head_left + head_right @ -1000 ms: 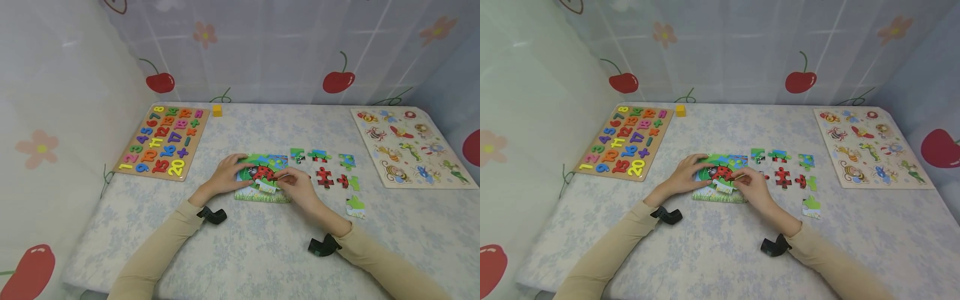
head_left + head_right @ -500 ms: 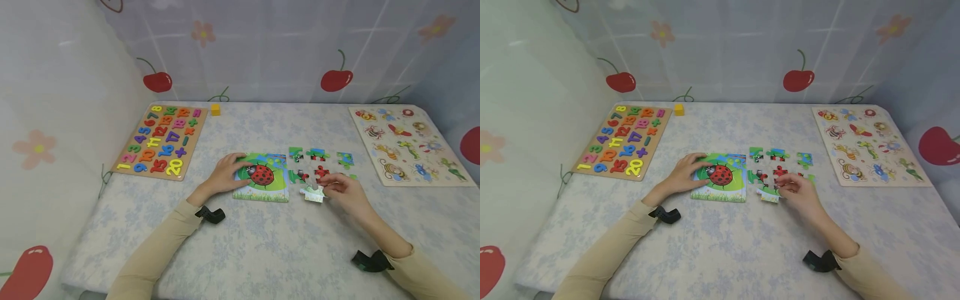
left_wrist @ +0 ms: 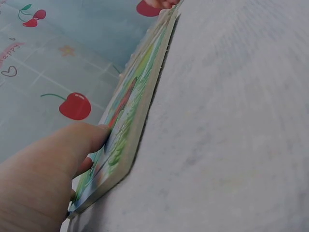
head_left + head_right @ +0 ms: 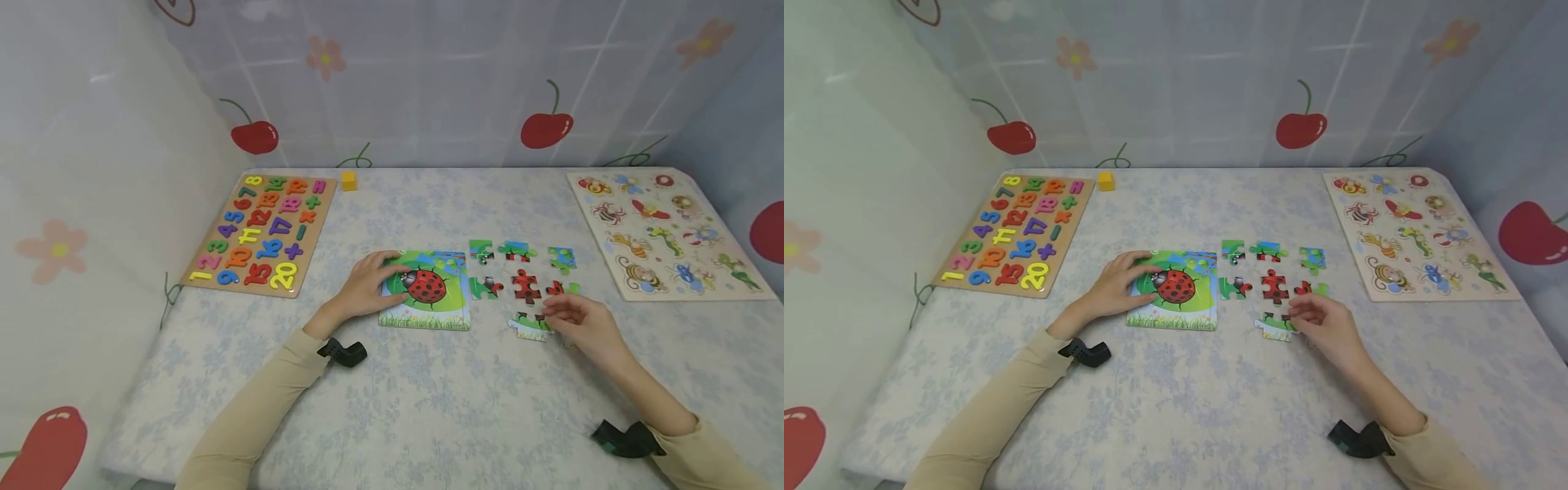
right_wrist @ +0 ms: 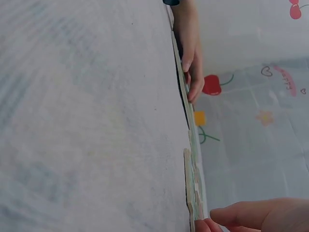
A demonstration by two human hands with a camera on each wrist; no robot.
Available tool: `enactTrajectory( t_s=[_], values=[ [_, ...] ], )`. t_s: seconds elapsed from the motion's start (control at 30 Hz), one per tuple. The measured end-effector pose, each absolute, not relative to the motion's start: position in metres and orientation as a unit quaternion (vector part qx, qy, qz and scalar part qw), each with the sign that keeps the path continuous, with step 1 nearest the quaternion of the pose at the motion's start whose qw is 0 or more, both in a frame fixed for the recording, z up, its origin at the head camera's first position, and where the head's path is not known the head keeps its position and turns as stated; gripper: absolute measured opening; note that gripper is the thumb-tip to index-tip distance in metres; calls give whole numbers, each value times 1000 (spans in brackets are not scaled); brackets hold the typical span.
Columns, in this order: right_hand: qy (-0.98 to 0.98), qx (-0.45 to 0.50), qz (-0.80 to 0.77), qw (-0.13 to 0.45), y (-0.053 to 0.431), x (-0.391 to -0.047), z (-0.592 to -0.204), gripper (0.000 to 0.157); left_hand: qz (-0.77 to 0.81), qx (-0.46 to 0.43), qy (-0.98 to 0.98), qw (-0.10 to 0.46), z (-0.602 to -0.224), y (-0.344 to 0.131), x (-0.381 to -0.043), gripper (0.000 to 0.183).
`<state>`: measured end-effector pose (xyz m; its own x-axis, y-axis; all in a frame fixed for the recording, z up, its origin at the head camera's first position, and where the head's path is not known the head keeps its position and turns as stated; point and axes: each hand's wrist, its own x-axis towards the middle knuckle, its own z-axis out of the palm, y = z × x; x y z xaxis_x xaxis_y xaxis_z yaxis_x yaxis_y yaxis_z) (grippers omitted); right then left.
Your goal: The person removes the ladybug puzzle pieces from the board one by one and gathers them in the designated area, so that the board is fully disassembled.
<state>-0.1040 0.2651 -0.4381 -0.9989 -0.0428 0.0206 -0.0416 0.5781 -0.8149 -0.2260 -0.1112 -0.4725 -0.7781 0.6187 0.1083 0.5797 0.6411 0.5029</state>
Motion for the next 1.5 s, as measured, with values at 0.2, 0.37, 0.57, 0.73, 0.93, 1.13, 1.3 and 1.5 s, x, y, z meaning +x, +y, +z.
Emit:
enactTrajectory(
  t_s=[0.2, 0.37, 0.57, 0.73, 0.93, 1.13, 1.3, 1.5],
  values=[
    [910, -12, -415, -11, 267, -104, -437, 19, 264, 335, 904, 32, -473, -110, -227, 50],
    [912, -11, -410, -9, 267, -105, -435, 19, 268, 335, 903, 33, -474, -111, -227, 49],
    [902, -63, -427, -9, 243, -116, -427, 17, 289, 327, 899, 39, -475, -113, -229, 43],
    [897, -111, -429, 14, 205, -133, -422, 16, 293, 332, 895, 51, -474, -115, -230, 54],
    [888, -142, -435, 54, 156, -154, -420, 17, 299, 336, 891, 64, -473, -117, -230, 59],
    [847, -187, -488, 95, 113, -163, -429, 28, 314, 342, 883, 70, -471, -118, -231, 57],
    [846, -202, -485, 93, 91, -166, -441, 44, 333, 338, 878, 63, -472, -118, -233, 47],
    [870, -189, -450, 69, 79, -164, -443, 49, 342, 333, 877, 54, -472, -119, -234, 43]
  ],
)
